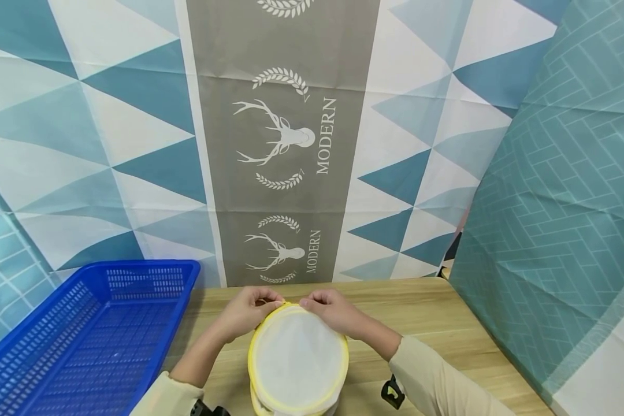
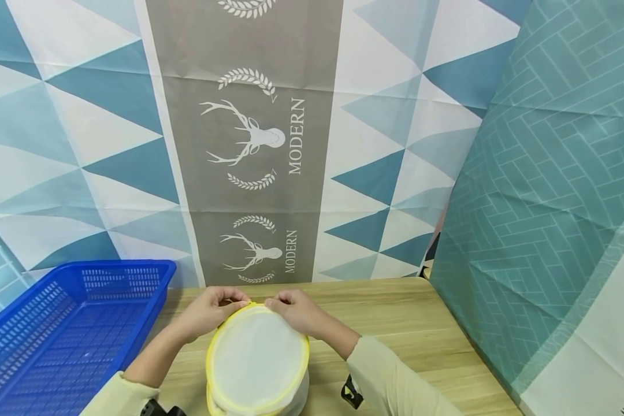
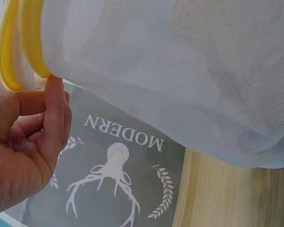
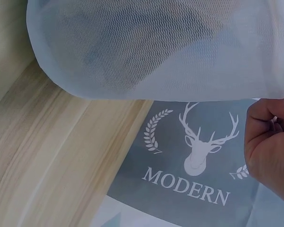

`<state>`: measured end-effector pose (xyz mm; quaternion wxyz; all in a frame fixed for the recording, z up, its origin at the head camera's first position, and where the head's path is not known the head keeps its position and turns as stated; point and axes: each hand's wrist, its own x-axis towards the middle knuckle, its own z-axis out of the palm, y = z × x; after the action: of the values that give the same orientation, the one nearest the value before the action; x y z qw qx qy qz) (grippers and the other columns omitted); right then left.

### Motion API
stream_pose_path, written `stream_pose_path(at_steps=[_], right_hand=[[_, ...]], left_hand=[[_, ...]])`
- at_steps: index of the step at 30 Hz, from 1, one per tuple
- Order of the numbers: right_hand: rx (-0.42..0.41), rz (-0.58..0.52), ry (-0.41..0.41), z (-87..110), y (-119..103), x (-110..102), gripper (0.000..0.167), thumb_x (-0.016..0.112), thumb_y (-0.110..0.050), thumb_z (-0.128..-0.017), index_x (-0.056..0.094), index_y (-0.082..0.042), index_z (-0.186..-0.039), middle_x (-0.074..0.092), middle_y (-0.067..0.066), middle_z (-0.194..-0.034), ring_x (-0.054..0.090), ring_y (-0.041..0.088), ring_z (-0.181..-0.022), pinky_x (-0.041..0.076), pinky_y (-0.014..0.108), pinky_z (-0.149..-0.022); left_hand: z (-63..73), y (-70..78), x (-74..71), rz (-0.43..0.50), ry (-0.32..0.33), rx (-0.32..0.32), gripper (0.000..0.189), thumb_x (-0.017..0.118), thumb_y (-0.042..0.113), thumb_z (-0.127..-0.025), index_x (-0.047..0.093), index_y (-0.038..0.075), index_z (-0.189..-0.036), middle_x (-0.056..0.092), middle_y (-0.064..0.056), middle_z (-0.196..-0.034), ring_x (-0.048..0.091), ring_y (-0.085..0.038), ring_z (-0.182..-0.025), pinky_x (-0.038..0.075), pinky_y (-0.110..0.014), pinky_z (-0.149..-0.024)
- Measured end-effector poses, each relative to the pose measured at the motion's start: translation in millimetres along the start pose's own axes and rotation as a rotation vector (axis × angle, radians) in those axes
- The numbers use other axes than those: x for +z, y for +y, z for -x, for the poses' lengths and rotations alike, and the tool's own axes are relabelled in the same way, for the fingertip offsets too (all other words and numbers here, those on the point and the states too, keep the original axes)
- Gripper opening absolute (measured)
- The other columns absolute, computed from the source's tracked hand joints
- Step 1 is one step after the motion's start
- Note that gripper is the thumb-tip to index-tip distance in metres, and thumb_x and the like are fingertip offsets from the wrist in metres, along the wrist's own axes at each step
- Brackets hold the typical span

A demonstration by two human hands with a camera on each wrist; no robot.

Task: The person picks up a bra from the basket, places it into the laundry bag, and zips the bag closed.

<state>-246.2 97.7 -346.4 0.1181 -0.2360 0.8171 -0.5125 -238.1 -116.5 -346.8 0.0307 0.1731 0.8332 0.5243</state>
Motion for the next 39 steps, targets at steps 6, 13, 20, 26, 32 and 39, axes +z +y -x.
stream_pose_path(at_steps=[6,13,20,26,32,39], right_hand=[[0.011,-0.016,0.002,-0.5,-0.1,-0.3,0.032,0.051,-0.029,-0.097,0.066,-0.001,-0.095,0.059,0.001,-0.076,0.053,0.009,-0.058,0.047,0.024,-0.052],[-0.02,0.024,-0.015,-5.2,-2.6,3.5,0.031,0.051,-0.034,-0.096,0.065,-0.007,-0.106,0.063,0.005,-0.093,0.057,0.01,-0.076,0.05,0.025,-0.066],[-0.038,0.09,-0.026,-5.4,-5.8,6.0,0.028,0.055,-0.032,-0.094,0.07,-0.01,-0.105,0.067,0.005,-0.096,0.058,0.009,-0.08,0.05,0.023,-0.068],[-0.033,0.084,-0.002,-4.8,-5.5,6.7,0.029,0.057,-0.031,-0.093,0.071,-0.009,-0.104,0.069,0.008,-0.094,0.062,0.009,-0.069,0.052,0.025,-0.06],[-0.037,0.08,0.013,-3.8,-3.6,5.6,0.029,0.057,-0.031,-0.093,0.072,-0.007,-0.101,0.07,0.008,-0.09,0.061,0.009,-0.062,0.052,0.026,-0.056],[-0.018,0.065,0.028,-1.9,0.5,3.8,0.029,0.057,-0.031,-0.093,0.072,-0.007,-0.099,0.069,0.007,-0.089,0.06,0.009,-0.06,0.052,0.026,-0.054]], left_hand=[[0.7,-1.0,0.1,-0.005,0.014,0.002,0.016,0.06,0.015,-0.091,0.067,0.001,-0.093,0.068,-0.007,-0.086,0.061,-0.013,-0.072,0.051,-0.027,-0.061],[-0.2,0.2,1.5,-0.011,0.002,0.004,0.016,0.06,0.014,-0.091,0.067,0.001,-0.095,0.067,-0.007,-0.086,0.061,-0.014,-0.073,0.051,-0.028,-0.062],[-1.6,-0.8,3.0,-0.01,-0.023,0.017,0.016,0.058,0.014,-0.092,0.067,0.001,-0.095,0.067,-0.008,-0.086,0.06,-0.014,-0.073,0.051,-0.029,-0.063],[-2.0,-2.2,3.7,-0.007,-0.019,0.027,0.017,0.058,0.015,-0.092,0.067,0.001,-0.094,0.067,-0.008,-0.086,0.061,-0.014,-0.071,0.051,-0.029,-0.062],[0.3,-2.0,3.0,-0.006,-0.003,0.023,0.017,0.059,0.016,-0.091,0.067,0.001,-0.094,0.067,-0.008,-0.086,0.06,-0.014,-0.07,0.05,-0.027,-0.061],[2.8,-3.4,2.4,0.01,0.001,-0.001,0.017,0.06,0.016,-0.091,0.067,0.001,-0.095,0.065,-0.008,-0.083,0.056,-0.014,-0.065,0.048,-0.026,-0.053]])
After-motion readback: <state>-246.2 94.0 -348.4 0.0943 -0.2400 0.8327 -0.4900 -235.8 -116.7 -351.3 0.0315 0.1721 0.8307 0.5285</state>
